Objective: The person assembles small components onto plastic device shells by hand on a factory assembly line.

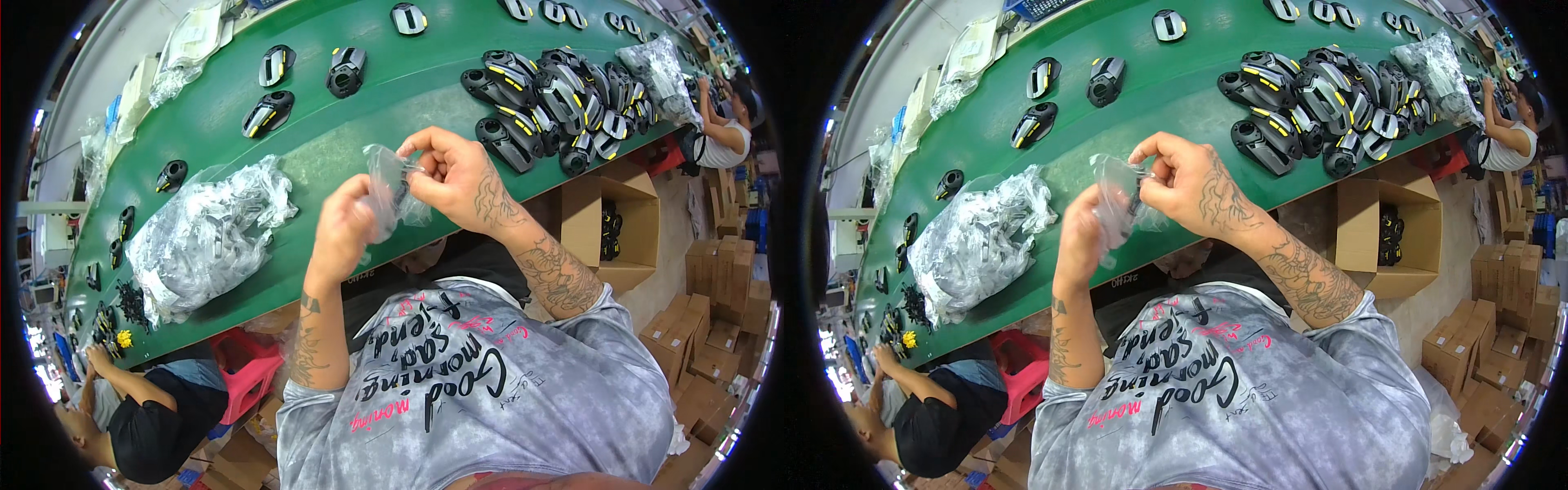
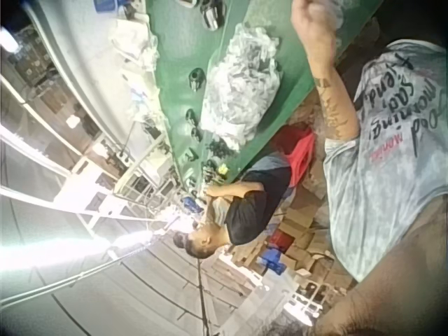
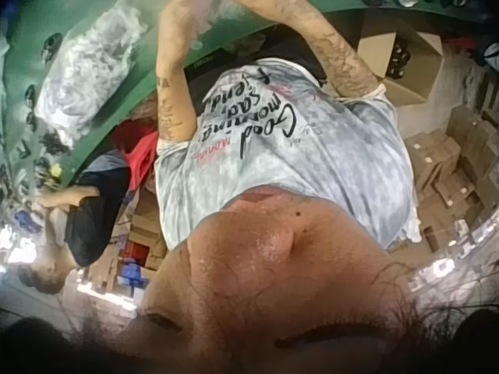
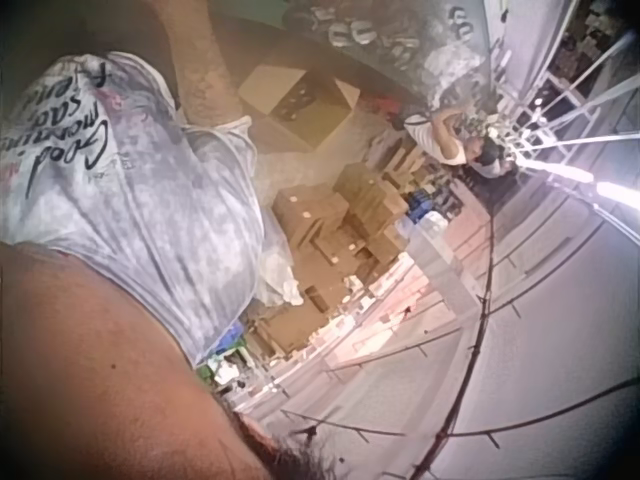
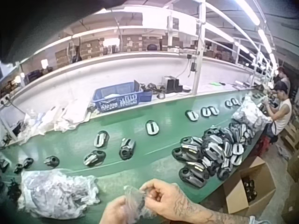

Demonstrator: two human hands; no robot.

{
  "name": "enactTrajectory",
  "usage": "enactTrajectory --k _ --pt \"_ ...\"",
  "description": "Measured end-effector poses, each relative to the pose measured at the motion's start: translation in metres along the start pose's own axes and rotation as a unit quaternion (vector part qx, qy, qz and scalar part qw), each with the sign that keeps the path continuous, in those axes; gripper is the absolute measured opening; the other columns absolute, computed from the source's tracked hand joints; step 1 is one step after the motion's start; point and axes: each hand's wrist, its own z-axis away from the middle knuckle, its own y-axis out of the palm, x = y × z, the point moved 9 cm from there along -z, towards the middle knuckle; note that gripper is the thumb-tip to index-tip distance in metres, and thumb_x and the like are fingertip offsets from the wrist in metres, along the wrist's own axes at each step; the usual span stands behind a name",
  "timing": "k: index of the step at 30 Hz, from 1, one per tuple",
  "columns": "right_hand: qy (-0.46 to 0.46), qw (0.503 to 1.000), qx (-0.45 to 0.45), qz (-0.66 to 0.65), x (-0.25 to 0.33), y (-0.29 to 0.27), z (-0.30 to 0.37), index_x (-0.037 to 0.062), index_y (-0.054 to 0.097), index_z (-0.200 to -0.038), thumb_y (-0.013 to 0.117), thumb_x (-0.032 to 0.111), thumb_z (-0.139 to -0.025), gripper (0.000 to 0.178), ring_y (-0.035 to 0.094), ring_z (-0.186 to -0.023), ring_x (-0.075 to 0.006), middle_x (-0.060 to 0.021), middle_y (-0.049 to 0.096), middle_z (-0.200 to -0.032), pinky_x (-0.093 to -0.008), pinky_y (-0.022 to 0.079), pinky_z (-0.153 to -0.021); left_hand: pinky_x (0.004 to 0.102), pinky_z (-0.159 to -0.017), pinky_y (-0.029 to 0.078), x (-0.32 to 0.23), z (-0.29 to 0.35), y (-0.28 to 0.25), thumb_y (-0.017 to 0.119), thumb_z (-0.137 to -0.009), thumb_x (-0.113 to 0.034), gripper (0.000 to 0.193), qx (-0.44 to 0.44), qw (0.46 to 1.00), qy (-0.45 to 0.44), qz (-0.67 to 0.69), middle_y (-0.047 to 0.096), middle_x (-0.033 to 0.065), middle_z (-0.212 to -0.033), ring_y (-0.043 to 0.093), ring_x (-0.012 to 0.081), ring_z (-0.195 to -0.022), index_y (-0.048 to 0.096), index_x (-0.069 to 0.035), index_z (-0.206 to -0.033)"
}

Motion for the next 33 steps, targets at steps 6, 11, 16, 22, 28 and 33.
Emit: enactTrajectory --k 6,11,16,22,28,33 --pt "-0.043 0.995 -0.049 -0.071 -0.002 -0.028 -0.014 0.0015 0.065 -0.112 0.066 0.003 -0.087 0.025 0.051 -0.058 -0.0056 0.0021 0.06 -0.071 -0.0237 0.044 -0.056 0.0224 -0.05 0.038 0.025 0.002 -0.013 0.07 -0.098 -0.02 0.021 0.019 0.993 -0.085 -0.086 0.062 0.0026 -0.071 0.052 0.0057 -0.058 0.067 0.001 -0.101" --pt "-0.069 0.971 -0.143 -0.179 0.0 -0.108 -0.017 0.0025 0.064 -0.115 0.071 0.008 -0.089 0.028 0.054 -0.066 -0.0066 0.0005 0.062 -0.082 -0.0224 0.048 -0.06 0.0256 -0.045 0.032 0.04 0.009 -0.021 0.061 -0.105 -0.041 0.042 0.022 0.993 -0.097 0.063 0.053 0.0067 -0.06 0.045 0.0122 -0.048 0.057 -0.004 -0.086" --pt "-0.051 0.996 0.01 0.078 0.006 0.001 0.01 -0.0018 0.067 -0.113 0.079 0.032 -0.088 0.044 0.072 -0.076 -0.0243 -0.016 0.072 -0.091 -0.0372 0.056 -0.073 0.0254 -0.049 0.038 0.035 0.002 0.006 0.054 -0.107 -0.05 0.052 0.037 0.996 -0.066 -0.044 0.055 0.0023 -0.066 0.049 0.0096 -0.057 0.06 -0.004 -0.084" --pt "0.058 0.992 0.089 0.061 -0.009 0.005 0.004 -0.0034 0.069 -0.094 0.055 0.018 -0.099 0.027 0.065 -0.066 -0.0116 -0.0067 0.07 -0.076 -0.03 0.051 -0.062 0.0241 -0.051 0.039 0.027 0.0 -0.006 0.047 -0.109 -0.053 0.058 -0.022 0.993 -0.045 -0.104 0.057 0.0029 -0.068 0.05 0.0083 -0.057 0.06 -0.004 -0.081" --pt "0.046 0.978 -0.086 -0.182 -0.028 -0.038 -0.007 0.0021 0.062 -0.088 0.039 0.026 -0.105 0.037 0.06 -0.058 -0.012 -0.0061 0.066 -0.074 -0.0246 0.043 -0.049 0.0283 -0.052 0.039 0.022 0.0 0.015 0.041 -0.11 -0.047 0.059 0.047 0.998 -0.01 0.052 0.055 0.0083 -0.063 0.049 0.0143 -0.055 0.054 -0.003 -0.075" --pt "-0.023 0.981 -0.109 -0.157 -0.012 -0.059 0.012 0.0023 0.068 -0.096 0.056 0.017 -0.1 0.019 0.063 -0.074 -0.012 -0.0067 0.065 -0.088 -0.0244 0.048 -0.059 0.0307 -0.052 0.037 0.031 0.004 -0.004 0.039 -0.11 -0.047 0.059 0.012 0.998 -0.007 0.068 0.053 0.0105 -0.061 0.046 0.0156 -0.054 0.053 -0.002 -0.073"
